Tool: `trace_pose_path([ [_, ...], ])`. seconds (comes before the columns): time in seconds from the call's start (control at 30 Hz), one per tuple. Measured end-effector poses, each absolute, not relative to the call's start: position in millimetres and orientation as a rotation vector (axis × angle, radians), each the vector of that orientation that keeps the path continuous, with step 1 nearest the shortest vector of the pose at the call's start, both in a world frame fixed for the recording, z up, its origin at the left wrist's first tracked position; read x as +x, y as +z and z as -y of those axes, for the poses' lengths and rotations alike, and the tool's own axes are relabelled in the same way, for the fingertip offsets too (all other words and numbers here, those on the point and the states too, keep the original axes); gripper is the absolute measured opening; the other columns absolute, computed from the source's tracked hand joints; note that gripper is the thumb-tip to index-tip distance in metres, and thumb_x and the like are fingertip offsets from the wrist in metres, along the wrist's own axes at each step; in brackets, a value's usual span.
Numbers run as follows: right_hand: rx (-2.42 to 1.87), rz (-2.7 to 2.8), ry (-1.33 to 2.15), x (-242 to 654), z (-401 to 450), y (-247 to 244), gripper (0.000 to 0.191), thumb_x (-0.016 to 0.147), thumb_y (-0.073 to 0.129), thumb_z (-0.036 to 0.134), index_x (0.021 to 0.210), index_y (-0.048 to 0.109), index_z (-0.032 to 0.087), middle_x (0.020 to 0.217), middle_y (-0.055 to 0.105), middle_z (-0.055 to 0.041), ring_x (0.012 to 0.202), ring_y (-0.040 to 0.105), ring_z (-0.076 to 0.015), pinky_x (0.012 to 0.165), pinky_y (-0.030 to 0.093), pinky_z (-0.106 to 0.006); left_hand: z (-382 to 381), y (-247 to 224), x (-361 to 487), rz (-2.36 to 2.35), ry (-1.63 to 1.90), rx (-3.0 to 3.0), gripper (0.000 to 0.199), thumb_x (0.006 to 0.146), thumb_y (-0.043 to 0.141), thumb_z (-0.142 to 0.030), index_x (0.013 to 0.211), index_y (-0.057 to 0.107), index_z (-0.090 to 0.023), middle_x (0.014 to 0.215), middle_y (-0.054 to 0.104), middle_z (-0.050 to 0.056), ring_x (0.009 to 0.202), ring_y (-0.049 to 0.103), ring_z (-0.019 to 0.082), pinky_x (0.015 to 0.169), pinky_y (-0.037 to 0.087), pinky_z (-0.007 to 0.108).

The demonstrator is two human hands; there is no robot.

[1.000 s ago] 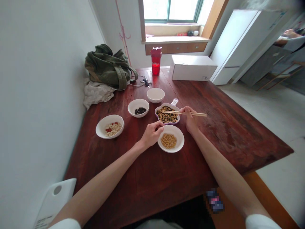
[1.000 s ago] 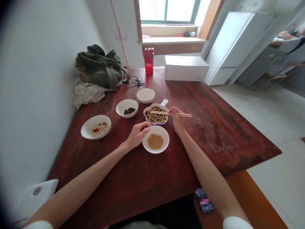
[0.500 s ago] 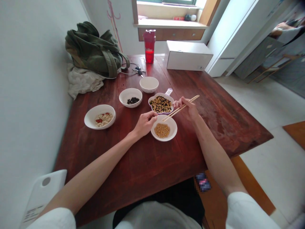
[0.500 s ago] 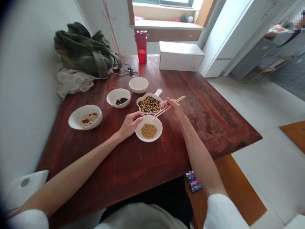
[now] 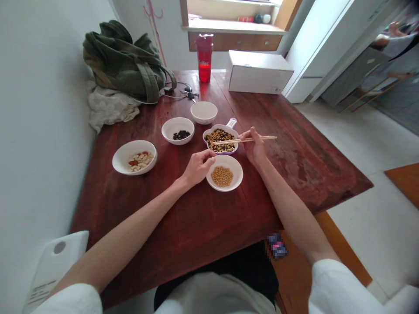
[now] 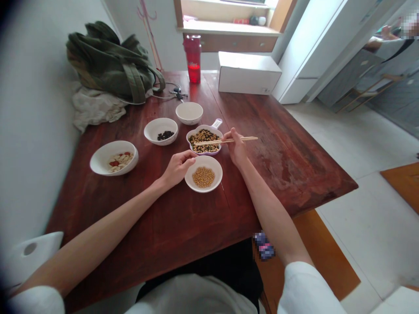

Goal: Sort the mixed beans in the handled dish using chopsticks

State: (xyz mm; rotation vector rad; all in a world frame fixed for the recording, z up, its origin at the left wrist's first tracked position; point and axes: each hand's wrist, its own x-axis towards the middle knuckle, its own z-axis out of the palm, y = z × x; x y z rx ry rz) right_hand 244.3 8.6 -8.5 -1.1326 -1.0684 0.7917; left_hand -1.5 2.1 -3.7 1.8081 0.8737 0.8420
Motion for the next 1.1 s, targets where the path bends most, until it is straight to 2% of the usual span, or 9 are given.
trace_pose_path([
  [0.13, -1.165, 1.119, 0.734, 240, -9, -12, 0.069, 0.095, 0.029, 0.079, 0.059, 0.055, 0.026, 0.063, 0.061, -0.0043, 0.074, 0.067, -0.0215, 0.082, 0.054, -0.041, -1, -1, -1, -0.877, 0.841, 1.803, 0.024, 0.091, 0.055, -0.029, 0.089, 0.072, -0.013, 0.076, 0.068, 0.002, 0.064, 0.055, 0.013, 0.061, 0.041, 0.023],
  [0.2, -1.181, 1.112, 0.687, 239, -10, -15, 0.069, 0.096, 0.027, 0.079, 0.062, 0.057, 0.026, 0.066, 0.063, -0.0047, 0.074, 0.066, -0.0211, 0.080, 0.054, -0.039, 0, 1, -2, -0.883, 0.841, 1.805, 0.023, 0.091, 0.056, -0.030, 0.087, 0.072, -0.013, 0.074, 0.067, 0.002, 0.064, 0.054, 0.013, 0.059, 0.040, 0.022],
  [0.4, -1.163, 1.090, 0.561, 239, -10, -23, 0.064, 0.098, 0.030, 0.074, 0.074, 0.063, 0.026, 0.076, 0.066, -0.0032, 0.077, 0.066, -0.0200, 0.080, 0.053, -0.035, 1, 2, -4, -0.866, 0.816, 1.852, 0.027, 0.093, 0.059, -0.036, 0.089, 0.072, -0.014, 0.076, 0.068, 0.003, 0.066, 0.055, 0.013, 0.061, 0.041, 0.023],
  [0.67, -1.215, 1.175, 0.474, 233, -2, -18, 0.057, 0.098, 0.043, 0.070, 0.072, 0.066, 0.024, 0.075, 0.068, -0.0018, 0.075, 0.063, -0.0195, 0.078, 0.051, -0.035, 1, 1, -4, -0.851, 0.824, 1.845, 0.026, 0.095, 0.058, -0.035, 0.089, 0.071, -0.014, 0.076, 0.067, 0.002, 0.065, 0.056, 0.013, 0.061, 0.042, 0.023],
  [1.1, -1.240, 1.262, 0.444, 232, -7, -23, 0.054, 0.100, 0.044, 0.065, 0.072, 0.067, 0.024, 0.077, 0.068, -0.0023, 0.078, 0.062, -0.0194, 0.080, 0.049, -0.034, 1, -1, -4, -0.870, 0.820, 1.853, 0.026, 0.094, 0.057, -0.034, 0.089, 0.072, -0.014, 0.074, 0.067, 0.002, 0.064, 0.055, 0.013, 0.061, 0.042, 0.023],
])
